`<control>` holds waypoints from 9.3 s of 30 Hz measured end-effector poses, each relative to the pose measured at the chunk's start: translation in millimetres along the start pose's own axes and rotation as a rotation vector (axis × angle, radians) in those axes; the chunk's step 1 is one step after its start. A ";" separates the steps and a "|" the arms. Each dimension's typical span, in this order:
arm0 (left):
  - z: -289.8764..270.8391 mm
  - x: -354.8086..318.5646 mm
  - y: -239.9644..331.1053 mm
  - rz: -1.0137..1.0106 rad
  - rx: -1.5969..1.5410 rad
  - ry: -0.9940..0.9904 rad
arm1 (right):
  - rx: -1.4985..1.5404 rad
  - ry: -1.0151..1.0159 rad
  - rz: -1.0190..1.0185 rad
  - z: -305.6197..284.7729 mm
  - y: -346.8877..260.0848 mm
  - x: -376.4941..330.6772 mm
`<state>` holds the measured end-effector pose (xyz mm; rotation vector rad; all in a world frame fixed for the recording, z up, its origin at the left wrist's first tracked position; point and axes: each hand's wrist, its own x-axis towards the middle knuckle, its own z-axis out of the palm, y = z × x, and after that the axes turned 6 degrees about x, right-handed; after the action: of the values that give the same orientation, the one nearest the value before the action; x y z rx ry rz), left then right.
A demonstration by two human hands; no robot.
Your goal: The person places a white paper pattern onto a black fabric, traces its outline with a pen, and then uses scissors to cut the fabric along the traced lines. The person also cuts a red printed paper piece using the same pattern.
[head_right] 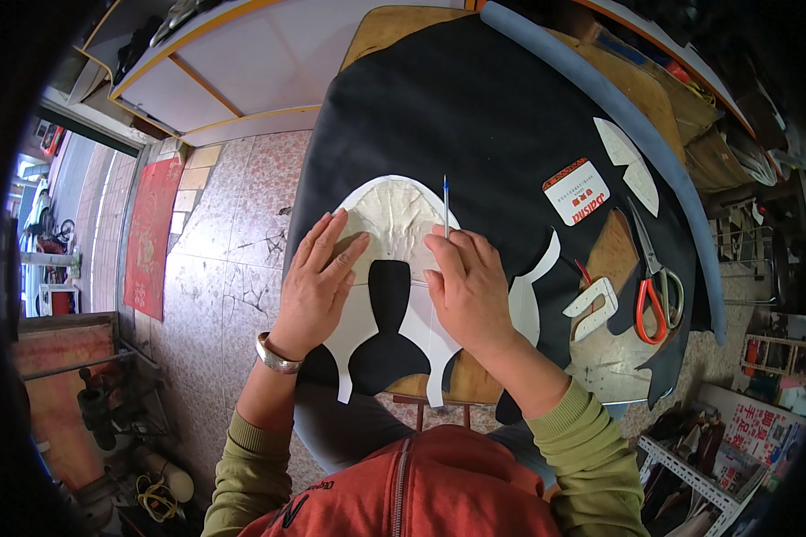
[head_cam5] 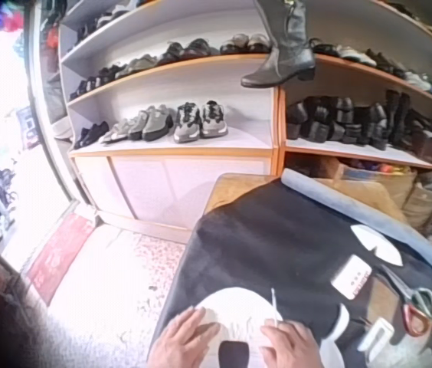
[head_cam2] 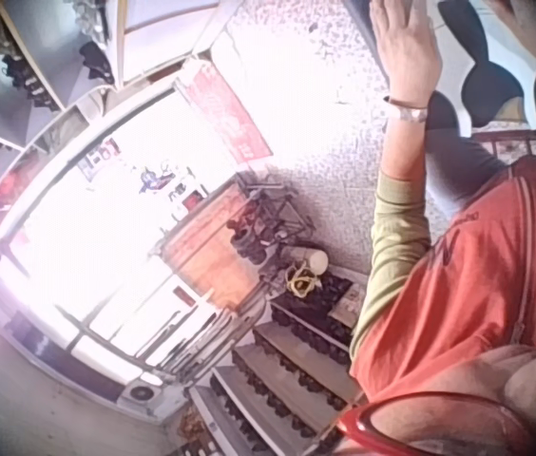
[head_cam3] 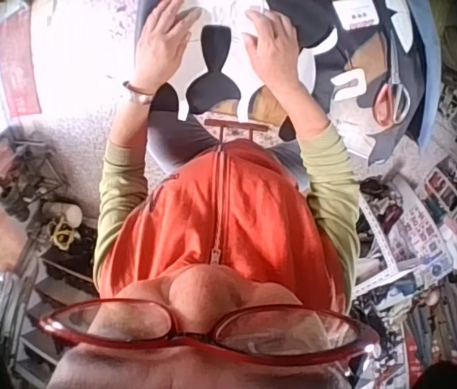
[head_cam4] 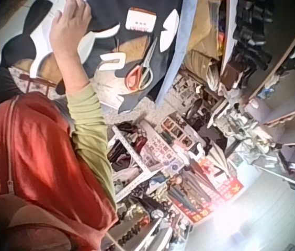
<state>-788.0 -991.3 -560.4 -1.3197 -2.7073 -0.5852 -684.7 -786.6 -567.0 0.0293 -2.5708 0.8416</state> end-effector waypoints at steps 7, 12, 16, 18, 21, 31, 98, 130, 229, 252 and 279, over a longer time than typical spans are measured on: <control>-0.7 0.7 0.6 0.003 0.002 0.002 | -0.014 0.002 -0.004 -0.1 0.2 0.1; -2.0 0.6 0.6 -0.003 -0.009 -0.004 | -0.018 -0.001 0.003 0.2 -0.6 0.2; -1.6 0.4 0.4 0.000 -0.010 -0.001 | -0.022 0.000 0.004 0.3 -0.8 -0.1; -0.6 0.5 -0.2 -0.001 0.003 0.008 | -0.017 -0.004 0.007 0.6 0.0 -0.3; 2.8 0.9 -4.0 0.004 0.009 0.030 | -0.048 -0.001 -0.009 1.7 1.5 -0.1; -24.0 25.1 -45.7 0.223 -0.148 -0.091 | -0.027 0.012 -0.006 3.8 3.1 -1.4; 15.0 -5.7 41.9 -0.022 0.027 0.011 | 0.404 -0.120 0.182 12.8 -15.1 42.8; 16.0 -4.8 41.2 -0.003 0.012 0.032 | 0.270 -0.240 0.006 9.0 -20.3 54.6; -26.7 -55.3 32.8 -0.522 -1.520 0.408 | -0.065 0.399 0.199 -166.1 78.4 -122.8; 9.1 -14.1 15.0 -0.684 -0.777 0.159 | -0.220 0.139 0.466 -193.3 81.8 -76.4; -337.0 243.9 539.1 -0.039 -1.546 -0.508 | -0.192 0.826 0.339 -655.9 -192.0 -120.6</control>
<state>-558.3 -633.0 -28.9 -1.6357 -2.2982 -3.0185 -287.2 -583.9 -35.5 -0.6808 -1.8646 0.5438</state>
